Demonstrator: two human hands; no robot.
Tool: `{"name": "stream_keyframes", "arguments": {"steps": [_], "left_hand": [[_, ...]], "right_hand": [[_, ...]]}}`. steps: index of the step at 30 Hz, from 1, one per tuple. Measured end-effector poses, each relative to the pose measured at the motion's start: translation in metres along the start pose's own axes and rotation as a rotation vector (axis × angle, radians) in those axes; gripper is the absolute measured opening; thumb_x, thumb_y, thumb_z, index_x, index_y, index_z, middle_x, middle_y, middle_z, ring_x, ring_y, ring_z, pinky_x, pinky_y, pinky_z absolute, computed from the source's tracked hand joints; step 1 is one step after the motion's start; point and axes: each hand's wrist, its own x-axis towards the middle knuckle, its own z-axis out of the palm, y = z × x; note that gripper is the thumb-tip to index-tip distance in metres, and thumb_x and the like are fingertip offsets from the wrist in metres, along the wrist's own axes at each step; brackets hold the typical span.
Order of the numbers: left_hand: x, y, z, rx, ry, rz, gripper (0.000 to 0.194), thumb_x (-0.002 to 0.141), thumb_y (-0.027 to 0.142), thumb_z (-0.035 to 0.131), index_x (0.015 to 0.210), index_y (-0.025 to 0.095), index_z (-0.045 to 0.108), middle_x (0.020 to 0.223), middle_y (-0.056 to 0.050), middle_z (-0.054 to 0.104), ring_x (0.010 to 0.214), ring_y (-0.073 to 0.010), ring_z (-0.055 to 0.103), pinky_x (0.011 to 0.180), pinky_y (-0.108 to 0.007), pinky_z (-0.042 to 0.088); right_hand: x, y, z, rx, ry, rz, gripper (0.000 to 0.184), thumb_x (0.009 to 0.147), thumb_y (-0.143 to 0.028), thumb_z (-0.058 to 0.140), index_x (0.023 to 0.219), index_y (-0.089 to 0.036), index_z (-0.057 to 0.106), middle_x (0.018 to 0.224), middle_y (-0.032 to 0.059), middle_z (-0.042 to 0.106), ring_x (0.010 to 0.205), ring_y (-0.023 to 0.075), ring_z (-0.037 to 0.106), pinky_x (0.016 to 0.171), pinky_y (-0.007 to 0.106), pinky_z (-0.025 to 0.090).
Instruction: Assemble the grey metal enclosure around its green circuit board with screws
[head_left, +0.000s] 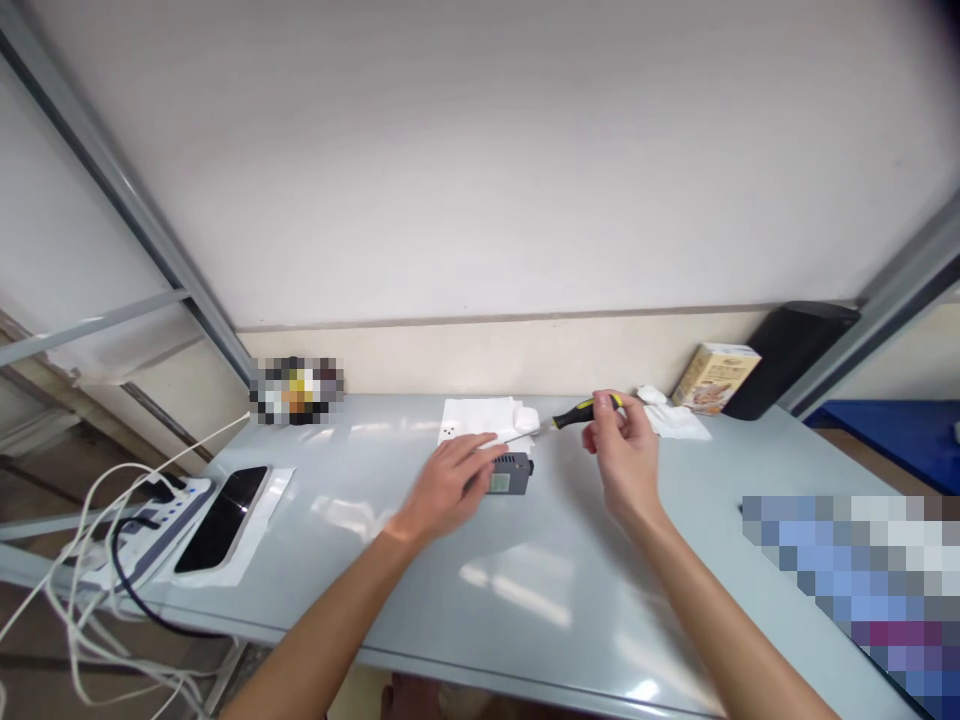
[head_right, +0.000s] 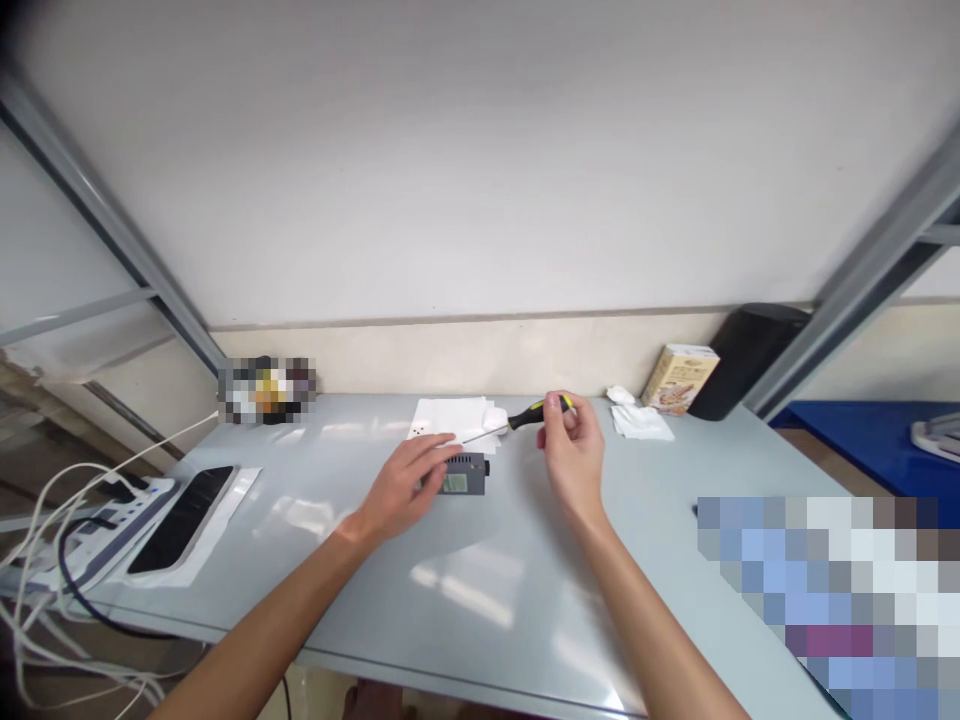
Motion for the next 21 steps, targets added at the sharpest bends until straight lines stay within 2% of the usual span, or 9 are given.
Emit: {"name": "stream_keyframes", "arguments": {"steps": [3,6,8,10,15,18,21], "left_hand": [[0.001,-0.009,-0.006,-0.056,0.170,-0.242,0.033,0.109,0.021,0.039,0.132,0.025,0.062,0.133,-0.008,0.067,0.127,-0.0205,0.062,0.111,-0.039,0.049],[0.001,-0.025,-0.010,0.006,0.281,-0.372,0.029,0.108,0.024,0.039,0.119,0.023,0.066,0.120,-0.008,0.069,0.116,-0.0220,0.064,0.105,-0.041,0.052],[-0.001,-0.036,-0.011,0.083,0.268,-0.432,0.029,0.106,0.021,0.040,0.116,0.022,0.067,0.116,-0.008,0.069,0.114,-0.0235,0.064,0.103,-0.043,0.051],[-0.005,-0.045,-0.008,0.153,0.204,-0.465,0.028,0.102,0.017,0.044,0.113,0.022,0.069,0.114,-0.009,0.068,0.113,-0.0253,0.063,0.103,-0.045,0.051],[-0.011,-0.057,0.002,0.249,0.095,-0.496,0.030,0.097,0.013,0.049,0.116,0.021,0.070,0.115,-0.011,0.066,0.112,-0.0275,0.061,0.101,-0.045,0.052],[-0.011,-0.058,0.003,0.272,0.080,-0.507,0.031,0.096,0.011,0.049,0.116,0.020,0.071,0.115,-0.011,0.066,0.112,-0.0281,0.061,0.102,-0.046,0.051],[-0.011,-0.057,0.003,0.281,0.078,-0.513,0.030,0.096,0.011,0.049,0.116,0.019,0.071,0.115,-0.012,0.065,0.113,-0.0288,0.061,0.102,-0.047,0.051]], "right_hand": [[-0.005,0.011,0.006,-0.001,-0.084,0.061,0.052,0.081,-0.067,0.074,0.106,-0.022,0.064,0.063,-0.0049,0.058,0.057,0.0125,0.055,0.050,0.024,0.040],[-0.008,0.023,0.012,0.053,-0.143,0.152,0.055,0.076,-0.067,0.078,0.104,-0.022,0.063,0.078,0.0006,0.069,0.071,0.0163,0.065,0.054,0.025,0.048],[-0.010,0.028,0.015,0.091,-0.186,0.217,0.058,0.072,-0.067,0.081,0.104,-0.023,0.062,0.088,0.0027,0.073,0.079,0.0196,0.070,0.061,0.029,0.055],[-0.011,0.032,0.018,0.125,-0.229,0.256,0.060,0.068,-0.067,0.084,0.104,-0.023,0.062,0.090,0.0033,0.075,0.085,0.0219,0.073,0.070,0.034,0.060],[-0.017,0.033,0.024,0.151,-0.343,0.277,0.060,0.065,-0.063,0.088,0.103,-0.024,0.062,0.103,0.0054,0.077,0.097,0.0229,0.075,0.088,0.038,0.060],[-0.020,0.033,0.026,0.113,-0.409,0.279,0.056,0.067,-0.061,0.088,0.100,-0.024,0.062,0.108,0.0066,0.078,0.099,0.0225,0.074,0.088,0.036,0.059],[-0.020,0.034,0.026,0.064,-0.455,0.275,0.054,0.067,-0.061,0.087,0.100,-0.024,0.063,0.111,0.0081,0.077,0.093,0.0220,0.074,0.079,0.034,0.058]]}}
